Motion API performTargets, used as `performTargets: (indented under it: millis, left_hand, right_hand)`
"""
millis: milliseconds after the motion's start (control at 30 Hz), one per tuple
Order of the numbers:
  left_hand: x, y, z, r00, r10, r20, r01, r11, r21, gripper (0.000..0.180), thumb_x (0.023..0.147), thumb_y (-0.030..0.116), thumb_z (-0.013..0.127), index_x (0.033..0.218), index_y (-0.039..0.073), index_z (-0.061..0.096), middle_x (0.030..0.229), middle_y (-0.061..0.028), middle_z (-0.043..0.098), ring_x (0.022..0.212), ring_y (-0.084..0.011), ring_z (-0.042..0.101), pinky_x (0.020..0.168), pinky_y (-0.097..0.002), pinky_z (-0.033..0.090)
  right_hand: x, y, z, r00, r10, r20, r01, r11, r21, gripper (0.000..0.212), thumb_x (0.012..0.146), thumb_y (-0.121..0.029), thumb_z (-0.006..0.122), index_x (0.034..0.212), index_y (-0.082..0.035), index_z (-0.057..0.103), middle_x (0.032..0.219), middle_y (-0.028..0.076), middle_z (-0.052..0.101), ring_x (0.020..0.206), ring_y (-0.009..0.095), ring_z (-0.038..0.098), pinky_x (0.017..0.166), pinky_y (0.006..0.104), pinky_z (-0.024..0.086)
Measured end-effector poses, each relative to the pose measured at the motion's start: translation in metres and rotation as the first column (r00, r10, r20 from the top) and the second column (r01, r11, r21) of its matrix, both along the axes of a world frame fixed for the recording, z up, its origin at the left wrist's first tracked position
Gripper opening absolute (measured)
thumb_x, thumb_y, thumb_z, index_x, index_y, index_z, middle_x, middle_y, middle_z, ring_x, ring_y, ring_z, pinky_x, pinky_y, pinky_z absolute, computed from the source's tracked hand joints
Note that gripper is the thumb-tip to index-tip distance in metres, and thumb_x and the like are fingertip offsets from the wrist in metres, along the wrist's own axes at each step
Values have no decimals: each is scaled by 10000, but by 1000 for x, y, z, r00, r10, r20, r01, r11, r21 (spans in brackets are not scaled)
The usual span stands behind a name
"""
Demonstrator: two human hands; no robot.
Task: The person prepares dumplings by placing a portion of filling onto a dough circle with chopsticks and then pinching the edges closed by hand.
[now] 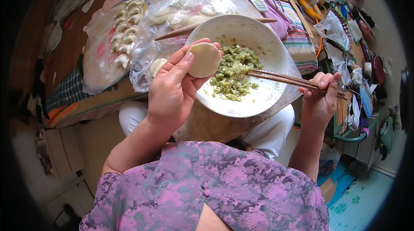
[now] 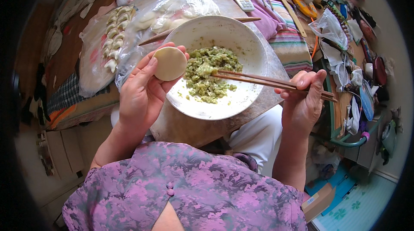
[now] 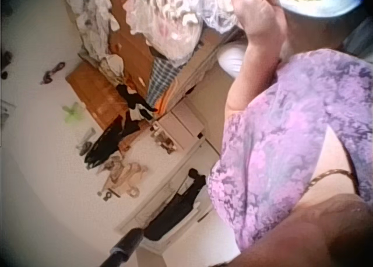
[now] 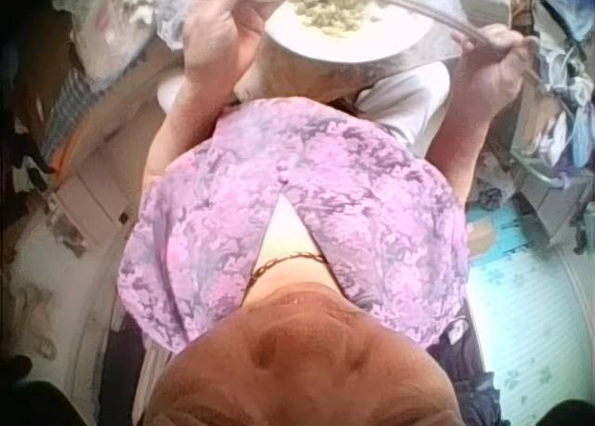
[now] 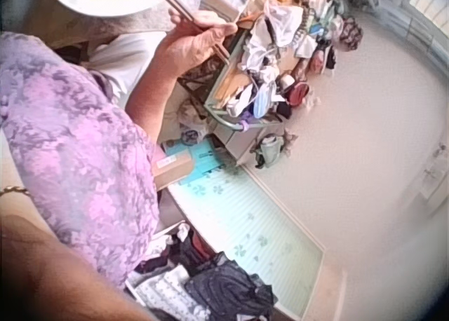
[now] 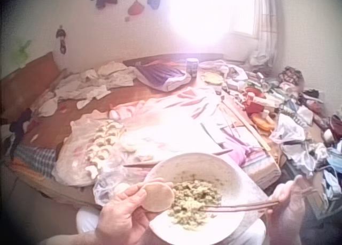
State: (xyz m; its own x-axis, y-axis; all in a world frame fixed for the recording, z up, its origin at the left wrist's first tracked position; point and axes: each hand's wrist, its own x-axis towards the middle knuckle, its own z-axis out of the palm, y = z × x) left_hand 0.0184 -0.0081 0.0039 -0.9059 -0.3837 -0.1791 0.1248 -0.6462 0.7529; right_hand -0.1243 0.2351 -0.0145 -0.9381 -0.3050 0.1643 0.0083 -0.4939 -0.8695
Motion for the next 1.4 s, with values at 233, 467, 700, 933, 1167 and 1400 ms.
performTargets:
  millis: [233,467,700,933,1167,1400]
  left_hand:
    - [-8,5,-1,990,-138,4,138,990,1,389,1019,166,354,1323,-61,440,1290,-213,541,1199,-263,542,1006,-354,460]
    - [-21,20,-2,980,-198,-13,193,968,-158,369,1017,174,383,1287,-51,494,1272,-196,563,1185,-220,551,978,-293,457]
    - [-25,28,-8,943,-330,-48,298,896,-328,334,1011,159,405,1213,-64,550,1214,-162,599,1140,-187,557,1010,-304,406]
    - [-28,21,-15,943,-325,-71,327,945,26,368,1024,206,347,1216,-57,519,1233,-202,571,1181,-269,542,1026,-375,426]
    - [-24,12,4,968,-251,11,226,890,396,417,1031,223,290,1330,-48,400,1341,-230,476,1246,-326,493,1061,-437,409]
    - [-25,20,2,952,-307,5,285,892,349,433,1035,235,279,1358,-39,366,1337,-220,484,1238,-310,503,1045,-429,430]
  right_hand:
    - [-4,7,1,986,82,148,-62,990,-130,445,1035,-381,320,738,-90,478,626,31,442,495,133,487,592,344,576]
    - [-8,7,2,958,108,265,-84,992,-98,429,1028,-391,339,730,-110,467,595,12,431,480,113,477,584,355,595]
    - [-12,3,2,944,3,329,-4,1000,2,422,1015,-400,382,728,-103,467,634,18,484,488,114,521,577,379,603]
    - [-13,3,7,961,-37,276,29,999,31,425,1013,-410,382,741,-100,486,633,21,475,508,116,519,582,382,605]
    - [-5,9,11,998,19,64,-9,988,-151,441,1023,-419,349,735,-101,451,613,22,396,477,130,407,506,276,474]
    - [-5,6,9,984,144,-106,-159,976,-151,454,1006,-471,357,734,-113,422,645,13,381,504,126,360,502,258,351]
